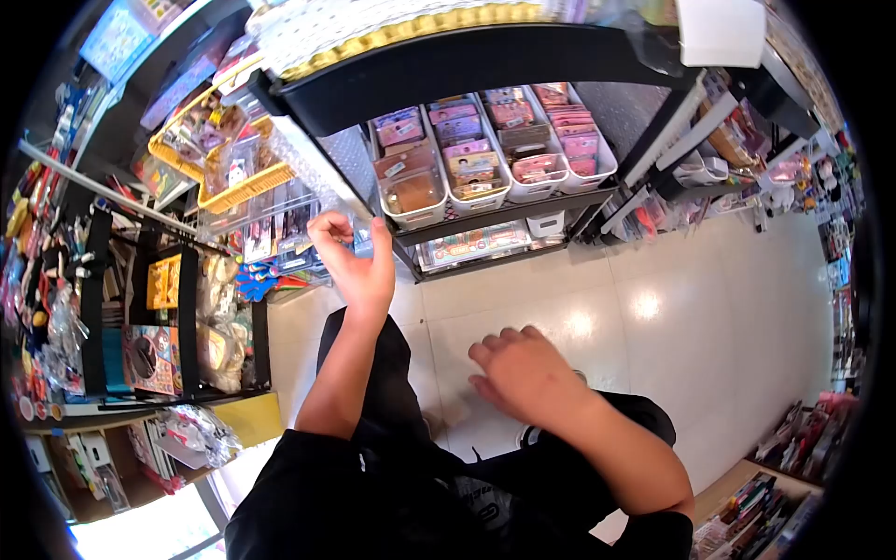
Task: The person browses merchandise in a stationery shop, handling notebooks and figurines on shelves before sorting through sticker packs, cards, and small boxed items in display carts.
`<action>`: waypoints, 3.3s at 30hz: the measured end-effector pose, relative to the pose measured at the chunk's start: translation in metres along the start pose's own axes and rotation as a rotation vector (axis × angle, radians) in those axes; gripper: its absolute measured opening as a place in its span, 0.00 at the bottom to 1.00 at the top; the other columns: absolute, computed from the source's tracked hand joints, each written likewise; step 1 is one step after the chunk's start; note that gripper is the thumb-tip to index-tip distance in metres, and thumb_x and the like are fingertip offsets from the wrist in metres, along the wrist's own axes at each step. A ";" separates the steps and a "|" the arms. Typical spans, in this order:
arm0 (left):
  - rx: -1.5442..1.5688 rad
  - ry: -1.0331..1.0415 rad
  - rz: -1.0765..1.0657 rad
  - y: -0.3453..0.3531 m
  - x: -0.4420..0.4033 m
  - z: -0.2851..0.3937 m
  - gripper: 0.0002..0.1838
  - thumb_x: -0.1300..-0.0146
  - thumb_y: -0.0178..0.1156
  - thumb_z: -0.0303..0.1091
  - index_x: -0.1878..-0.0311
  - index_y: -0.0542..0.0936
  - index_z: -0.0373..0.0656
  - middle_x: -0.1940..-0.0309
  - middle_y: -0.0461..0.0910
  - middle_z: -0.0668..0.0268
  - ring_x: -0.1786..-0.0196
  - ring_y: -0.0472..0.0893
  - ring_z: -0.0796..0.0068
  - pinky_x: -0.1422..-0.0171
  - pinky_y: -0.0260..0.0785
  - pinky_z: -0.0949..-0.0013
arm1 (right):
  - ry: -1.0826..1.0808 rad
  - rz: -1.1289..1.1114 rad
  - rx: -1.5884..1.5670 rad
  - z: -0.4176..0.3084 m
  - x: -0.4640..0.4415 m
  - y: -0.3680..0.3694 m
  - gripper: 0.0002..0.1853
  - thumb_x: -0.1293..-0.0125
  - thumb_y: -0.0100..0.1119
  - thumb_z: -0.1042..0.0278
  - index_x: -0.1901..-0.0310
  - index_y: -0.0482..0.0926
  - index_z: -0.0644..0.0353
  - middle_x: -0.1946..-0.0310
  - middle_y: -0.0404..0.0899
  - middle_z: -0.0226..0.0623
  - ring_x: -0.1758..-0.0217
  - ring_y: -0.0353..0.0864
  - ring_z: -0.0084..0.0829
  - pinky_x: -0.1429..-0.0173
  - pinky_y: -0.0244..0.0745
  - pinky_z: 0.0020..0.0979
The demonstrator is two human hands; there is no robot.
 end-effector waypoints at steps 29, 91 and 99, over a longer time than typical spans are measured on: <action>-0.177 -0.184 -0.569 0.021 0.036 -0.096 0.23 0.43 0.75 0.40 0.54 0.75 0.35 0.75 0.77 0.66 0.73 0.77 0.73 0.68 0.69 0.67 | -0.317 0.423 0.005 0.089 -0.232 -0.101 0.13 0.36 0.66 0.65 0.53 0.83 0.60 0.61 0.86 0.42 0.55 0.85 0.42 0.49 0.78 0.41; -0.138 -0.220 -0.939 -0.007 0.022 -0.065 0.18 0.27 0.62 0.47 0.53 0.74 0.41 0.66 0.83 0.58 0.61 0.84 0.60 0.56 0.74 0.57 | -0.300 0.111 0.173 0.071 -0.225 -0.069 0.13 0.38 0.69 0.64 0.57 0.83 0.65 0.53 0.82 0.43 0.45 0.79 0.46 0.38 0.73 0.43; -0.129 -0.210 -0.961 -0.007 0.025 -0.062 0.17 0.27 0.61 0.47 0.53 0.73 0.41 0.66 0.82 0.58 0.60 0.84 0.60 0.54 0.74 0.58 | -0.350 0.267 0.300 0.080 -0.237 -0.071 0.16 0.38 0.69 0.65 0.53 0.84 0.65 0.49 0.81 0.44 0.41 0.78 0.47 0.34 0.73 0.42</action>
Point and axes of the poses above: each hand's wrist, its own x-axis away from the middle knuckle, its own y-axis out of the palm, z = x × y, the point moved 6 cm from there along -x, towards the middle knuckle
